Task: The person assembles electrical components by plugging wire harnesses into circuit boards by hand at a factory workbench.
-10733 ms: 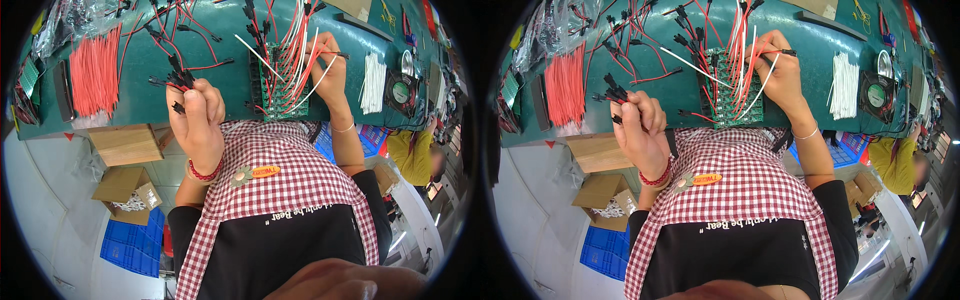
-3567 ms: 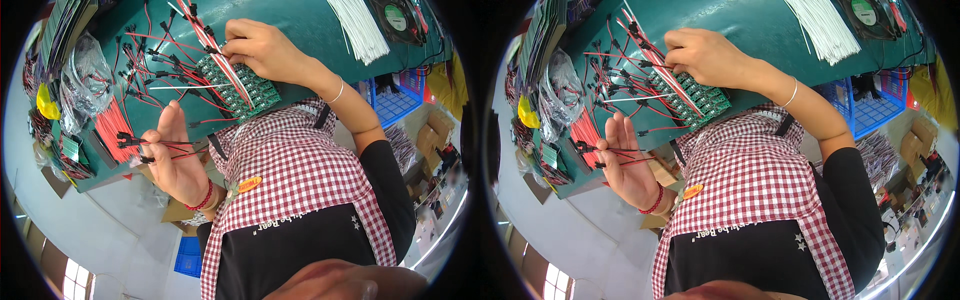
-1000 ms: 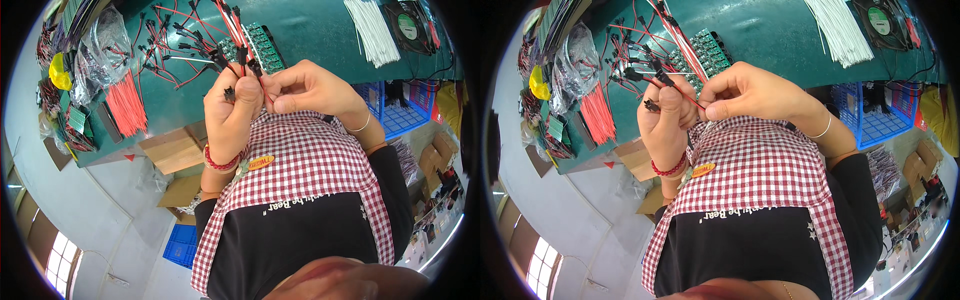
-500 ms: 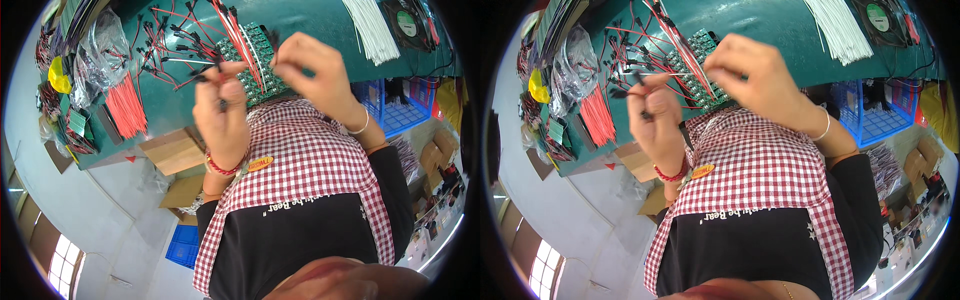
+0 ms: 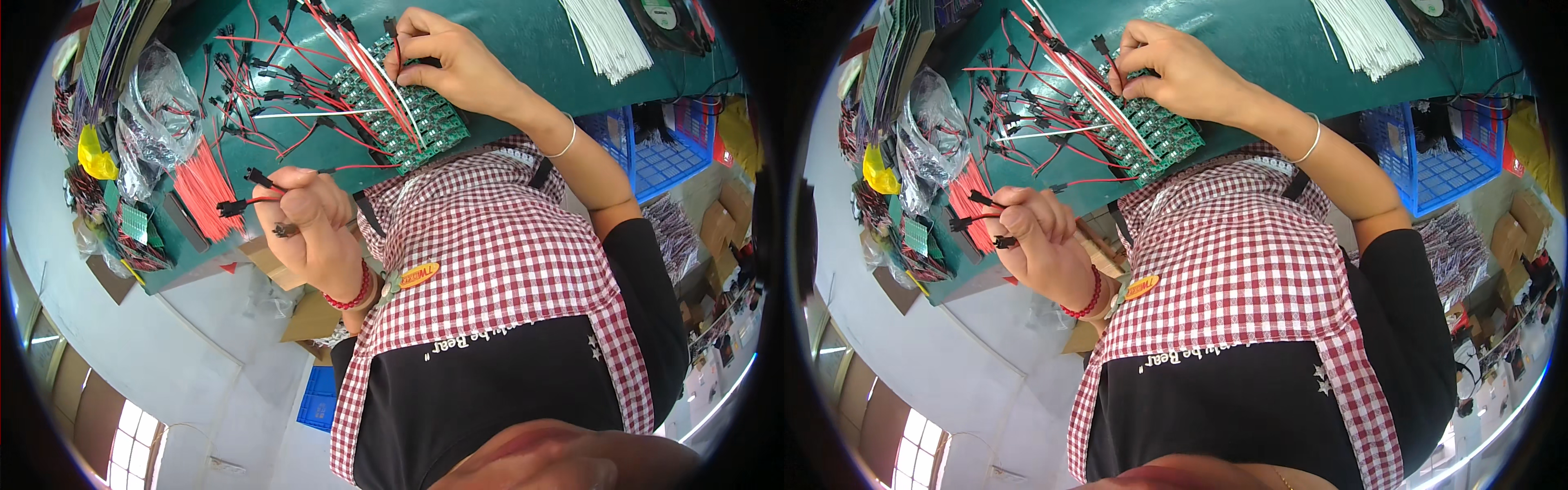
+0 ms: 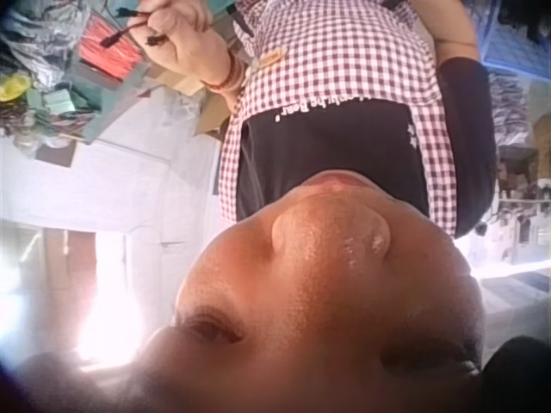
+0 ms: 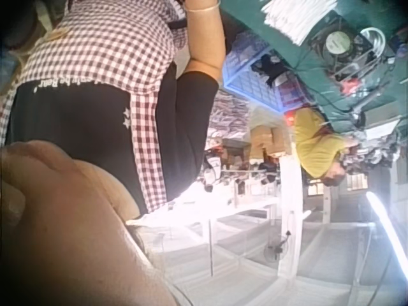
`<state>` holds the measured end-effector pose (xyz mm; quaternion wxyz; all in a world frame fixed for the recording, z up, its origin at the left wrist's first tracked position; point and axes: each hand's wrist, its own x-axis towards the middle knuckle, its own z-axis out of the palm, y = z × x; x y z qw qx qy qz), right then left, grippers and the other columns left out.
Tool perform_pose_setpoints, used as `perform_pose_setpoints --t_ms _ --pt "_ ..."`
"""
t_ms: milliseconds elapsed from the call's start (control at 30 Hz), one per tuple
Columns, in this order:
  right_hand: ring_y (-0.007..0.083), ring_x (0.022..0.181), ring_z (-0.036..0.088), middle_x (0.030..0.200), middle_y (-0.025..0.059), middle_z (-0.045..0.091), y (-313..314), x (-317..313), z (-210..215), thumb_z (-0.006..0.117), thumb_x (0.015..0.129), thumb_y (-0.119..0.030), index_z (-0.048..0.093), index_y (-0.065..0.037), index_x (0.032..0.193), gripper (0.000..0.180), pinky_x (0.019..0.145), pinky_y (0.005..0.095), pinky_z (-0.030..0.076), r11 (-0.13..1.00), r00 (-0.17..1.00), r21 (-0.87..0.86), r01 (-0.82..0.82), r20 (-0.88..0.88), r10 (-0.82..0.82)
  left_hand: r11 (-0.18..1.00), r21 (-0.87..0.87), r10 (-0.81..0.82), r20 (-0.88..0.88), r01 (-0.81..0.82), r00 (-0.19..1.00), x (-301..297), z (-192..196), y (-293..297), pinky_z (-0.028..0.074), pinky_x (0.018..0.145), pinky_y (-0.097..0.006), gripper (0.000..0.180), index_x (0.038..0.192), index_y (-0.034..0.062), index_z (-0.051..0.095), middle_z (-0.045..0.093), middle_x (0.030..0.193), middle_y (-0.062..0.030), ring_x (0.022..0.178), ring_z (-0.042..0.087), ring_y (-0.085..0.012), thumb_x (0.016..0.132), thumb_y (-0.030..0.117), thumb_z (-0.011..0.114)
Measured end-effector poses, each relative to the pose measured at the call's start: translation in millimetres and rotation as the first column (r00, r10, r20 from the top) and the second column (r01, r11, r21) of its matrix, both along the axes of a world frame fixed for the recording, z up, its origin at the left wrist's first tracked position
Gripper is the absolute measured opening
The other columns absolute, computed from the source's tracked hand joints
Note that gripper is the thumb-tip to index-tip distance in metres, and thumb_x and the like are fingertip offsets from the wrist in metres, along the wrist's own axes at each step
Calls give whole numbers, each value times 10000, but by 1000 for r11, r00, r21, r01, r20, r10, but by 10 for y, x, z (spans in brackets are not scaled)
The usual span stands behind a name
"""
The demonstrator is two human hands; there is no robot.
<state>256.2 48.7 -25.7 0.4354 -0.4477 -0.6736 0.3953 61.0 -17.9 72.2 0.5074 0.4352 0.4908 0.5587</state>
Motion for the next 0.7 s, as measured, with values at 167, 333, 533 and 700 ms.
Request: perform_pose_setpoints --t_ms 167,333,533,700 --pt "227 860 549 857 65 511 21 2 -4 701 746 -36 675 -51 839 98 754 348 443 998 999 -47 -43 -21 43 1000 12 -15 -26 16 1000 -36 -23 14 206 427 -227 275 996 -15 486 339 574 36 469 273 -44 1001 259 487" --pt "236 851 545 848 60 510 19 3 2 692 753 -39 670 -65 831 85 746 360 443 999 999 -28 -29 26 30 1000 12 -22 -20 22 1000 -14 -14 26 207 430 -226 273 1002 -15 487 341 573 36 470 268 -46 1002 259 484" --pt "244 844 543 841 61 509 60 14 -31 689 745 -31 662 -65 823 89 740 369 447 998 998 36 -45 37 44 999 10 -39 -21 40 999 -12 -24 20 204 430 -227 267 1011 -16 483 336 571 34 472 268 -48 1005 251 477" --pt "250 840 545 837 61 510 85 20 21 697 728 -16 659 -60 805 97 729 372 453 994 993 60 -88 90 82 999 11 -38 -30 38 999 -2 -18 17 206 432 -228 269 1012 -17 480 335 571 33 471 267 -49 1007 253 474"
